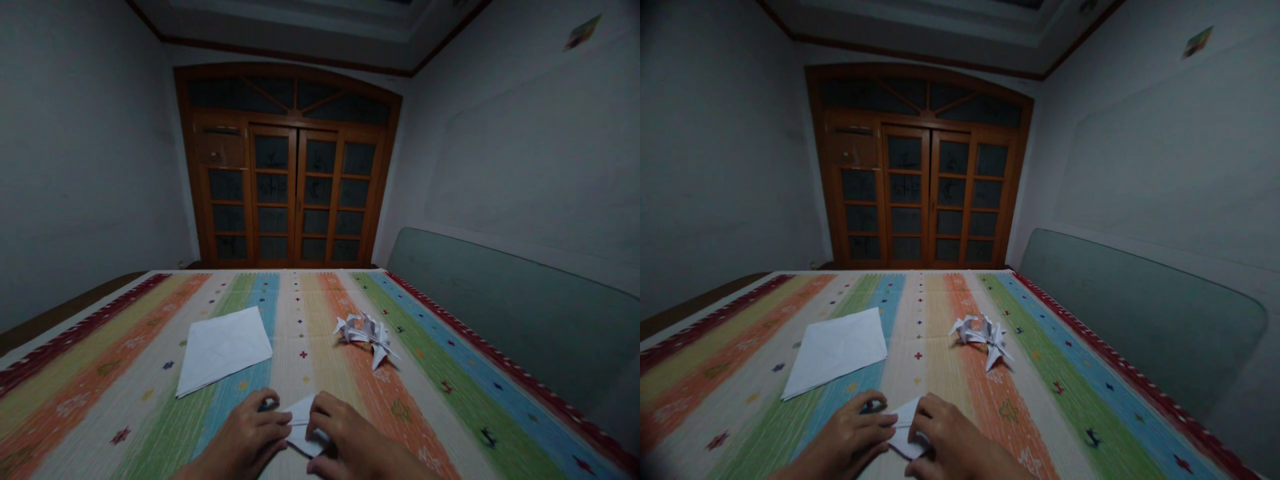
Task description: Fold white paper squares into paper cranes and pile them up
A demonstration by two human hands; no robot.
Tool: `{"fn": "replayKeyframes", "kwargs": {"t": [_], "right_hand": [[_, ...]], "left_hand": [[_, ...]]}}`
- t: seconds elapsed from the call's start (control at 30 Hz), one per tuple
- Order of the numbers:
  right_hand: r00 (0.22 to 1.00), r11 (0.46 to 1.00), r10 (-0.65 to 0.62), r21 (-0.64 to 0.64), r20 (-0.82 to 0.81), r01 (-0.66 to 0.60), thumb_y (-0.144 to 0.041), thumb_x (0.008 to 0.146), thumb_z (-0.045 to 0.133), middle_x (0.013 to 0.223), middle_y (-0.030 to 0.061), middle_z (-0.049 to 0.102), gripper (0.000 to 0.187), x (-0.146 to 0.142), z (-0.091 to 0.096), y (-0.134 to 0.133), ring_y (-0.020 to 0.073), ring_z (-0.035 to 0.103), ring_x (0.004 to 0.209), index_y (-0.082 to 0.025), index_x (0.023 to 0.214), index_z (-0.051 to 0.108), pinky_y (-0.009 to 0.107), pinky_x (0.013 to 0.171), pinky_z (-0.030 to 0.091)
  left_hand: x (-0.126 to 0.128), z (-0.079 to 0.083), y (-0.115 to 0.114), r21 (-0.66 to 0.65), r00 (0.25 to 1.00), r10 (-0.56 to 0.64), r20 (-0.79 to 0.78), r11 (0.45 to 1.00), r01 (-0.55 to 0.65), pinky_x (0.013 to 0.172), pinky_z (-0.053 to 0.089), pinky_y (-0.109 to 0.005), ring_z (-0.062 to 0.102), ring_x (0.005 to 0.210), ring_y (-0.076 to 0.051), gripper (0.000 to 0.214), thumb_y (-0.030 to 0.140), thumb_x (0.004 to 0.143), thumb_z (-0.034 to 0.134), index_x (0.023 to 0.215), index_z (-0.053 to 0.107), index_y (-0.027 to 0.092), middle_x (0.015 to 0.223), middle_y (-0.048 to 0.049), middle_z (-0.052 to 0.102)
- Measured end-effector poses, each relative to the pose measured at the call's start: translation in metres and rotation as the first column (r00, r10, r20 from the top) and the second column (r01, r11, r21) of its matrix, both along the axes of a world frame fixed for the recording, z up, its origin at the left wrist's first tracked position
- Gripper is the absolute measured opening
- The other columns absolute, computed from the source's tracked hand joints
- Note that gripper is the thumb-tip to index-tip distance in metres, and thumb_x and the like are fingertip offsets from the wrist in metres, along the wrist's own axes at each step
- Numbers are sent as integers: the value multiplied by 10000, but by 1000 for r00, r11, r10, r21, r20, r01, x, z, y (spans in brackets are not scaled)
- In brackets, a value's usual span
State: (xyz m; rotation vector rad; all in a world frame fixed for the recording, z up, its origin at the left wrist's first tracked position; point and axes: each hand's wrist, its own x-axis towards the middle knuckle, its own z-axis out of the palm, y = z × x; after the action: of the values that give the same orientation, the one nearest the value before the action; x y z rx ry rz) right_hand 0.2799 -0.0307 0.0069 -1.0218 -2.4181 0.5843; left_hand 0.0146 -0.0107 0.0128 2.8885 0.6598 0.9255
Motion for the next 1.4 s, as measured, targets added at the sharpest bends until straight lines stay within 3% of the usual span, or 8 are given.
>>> {"fn": "replayKeyframes", "kwargs": {"t": [0.2, 0.47, 0.63, 0.8, 0.97, 1.1, 1.2, 1.4], "right_hand": [[997, 998, -41, 51, -62, 45, -141, 813, 714, 979, 67, 676, 76, -5, 2, -3, 207, 640, 899, -187, 873, 717, 272, 781, 490], [965, 970, -242, -24, -104, 240, -145, 818, 699, 896, 69, 726, 53, -6, -10, -2, 226, 647, 861, -181, 853, 714, 312, 789, 468], [947, 940, -317, -149, -50, 306, -162, 843, 714, 919, 42, 736, 227, -7, -1, -2, 211, 645, 866, -204, 1065, 738, 297, 818, 455], [952, 948, -306, -102, -32, 301, -112, 826, 710, 936, 53, 699, 77, -8, 0, -3, 206, 640, 901, -179, 858, 732, 283, 808, 448], [956, 958, -285, -49, -66, 282, -85, 786, 731, 1009, 43, 641, 138, -6, -3, 2, 210, 616, 970, -201, 861, 726, 290, 830, 450], [956, 965, -263, -31, -127, 261, -67, 746, 747, 1156, 65, 621, 408, -6, -3, 6, 243, 581, 1094, -227, 1118, 701, 351, 971, 454], [953, 964, -265, -69, -150, 257, -67, 735, 755, 1220, 93, 622, 536, -6, -6, 8, 272, 566, 1162, -215, 1240, 659, 401, 1037, 446], [951, 968, -247, -99, -184, 232, -99, 759, 757, 1259, 118, 603, 547, -4, -12, 10, 285, 568, 1193, -216, 1287, 672, 436, 1071, 447]], "left_hand": [[1, -10, 6, -45, 997, -10, 77, 999, 13, 745, 574, -307, 676, 870, -232, 228, 222, 1079, 511, 1066, 738, 226, 883, -60, 787], [2, -16, 7, -107, 996, 38, 76, 994, -29, 645, 474, -255, 632, 753, -187, 289, 247, 1106, 457, 1083, 745, 231, 849, -52, 690], [1, -14, 4, -110, 997, 73, -3, 991, -73, 645, 448, -247, 611, 745, -177, 249, 206, 1071, 514, 1026, 757, 236, 849, -41, 629], [2, -2, -5, -129, 996, 85, -38, 988, -90, 663, 470, -271, 604, 781, -201, 207, 152, 1011, 551, 1022, 746, 220, 871, -58, 608], [1, 9, -12, -119, 997, 68, -40, 990, -72, 723, 522, -302, 618, 853, -227, 218, 132, 942, 612, 1085, 734, 242, 957, -73, 612], [2, 2, -5, -86, 999, 52, -13, 995, -53, 832, 547, -336, 639, 967, -239, 198, 158, 984, 619, 1115, 730, 255, 1085, -88, 645], [2, -7, 2, -37, 999, 31, 14, 999, -30, 782, 549, -296, 650, 923, -215, 144, 203, 1009, 650, 1103, 734, 271, 1040, -65, 680], [1, -12, 4, 30, 999, 27, 30, 999, -28, 732, 563, -299, 654, 880, -221, 226, 260, 1089, 510, 1086, 735, 239, 990, -85, 712]]}}
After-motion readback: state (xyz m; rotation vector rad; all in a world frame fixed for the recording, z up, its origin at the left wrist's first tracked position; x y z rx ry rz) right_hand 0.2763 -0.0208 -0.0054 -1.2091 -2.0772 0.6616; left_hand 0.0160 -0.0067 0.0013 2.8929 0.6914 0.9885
